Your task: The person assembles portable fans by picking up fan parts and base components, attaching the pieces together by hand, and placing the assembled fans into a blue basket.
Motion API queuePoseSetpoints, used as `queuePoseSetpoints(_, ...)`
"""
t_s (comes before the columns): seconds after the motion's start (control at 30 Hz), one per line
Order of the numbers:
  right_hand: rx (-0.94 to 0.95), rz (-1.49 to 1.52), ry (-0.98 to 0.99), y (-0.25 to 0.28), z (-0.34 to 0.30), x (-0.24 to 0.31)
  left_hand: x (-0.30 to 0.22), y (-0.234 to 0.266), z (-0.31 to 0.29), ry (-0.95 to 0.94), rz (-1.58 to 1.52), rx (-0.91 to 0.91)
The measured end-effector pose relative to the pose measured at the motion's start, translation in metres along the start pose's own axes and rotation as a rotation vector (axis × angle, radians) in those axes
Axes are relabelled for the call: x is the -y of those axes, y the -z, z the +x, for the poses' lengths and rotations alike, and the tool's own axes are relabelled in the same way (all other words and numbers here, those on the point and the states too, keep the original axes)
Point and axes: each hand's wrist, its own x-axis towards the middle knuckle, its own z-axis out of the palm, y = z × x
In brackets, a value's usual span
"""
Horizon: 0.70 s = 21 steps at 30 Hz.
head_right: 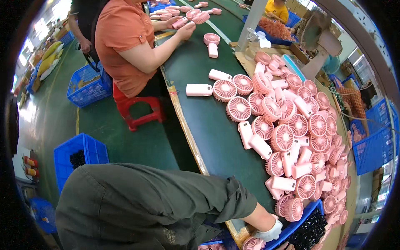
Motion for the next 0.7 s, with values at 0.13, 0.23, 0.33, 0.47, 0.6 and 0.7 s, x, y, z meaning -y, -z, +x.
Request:
queuePoseSetpoints(0.13,0.075,-0.019,0.008,-0.003,0.005,-0.013,0.008,0.003,-0.003,-0.015,-0.101,0.151)
queuePoseSetpoints(0.23,0.023,-0.065,0.067,-0.016,0.007,-0.03,0.01,0.018,-0.023,0.103,-0.185,0.162)
queuePoseSetpoints(0.33,0.053,-0.195,0.01,-0.023,0.003,-0.045,0.02,0.019,-0.056,0.229,-0.152,-0.046)
queuePoseSetpoints(0.47,0.016,-0.153,-0.013,-0.022,0.005,-0.048,0.005,0.022,-0.085,0.231,-0.101,-0.225)
queuePoseSetpoints(0.6,-0.063,-0.054,0.024,-0.018,0.006,-0.041,-0.019,0.008,-0.104,0.204,-0.109,-0.326)
queuePoseSetpoints(0.7,0.024,0.08,-0.125,-0.009,0.005,-0.034,-0.03,-0.002,-0.108,0.227,-0.131,-0.436)
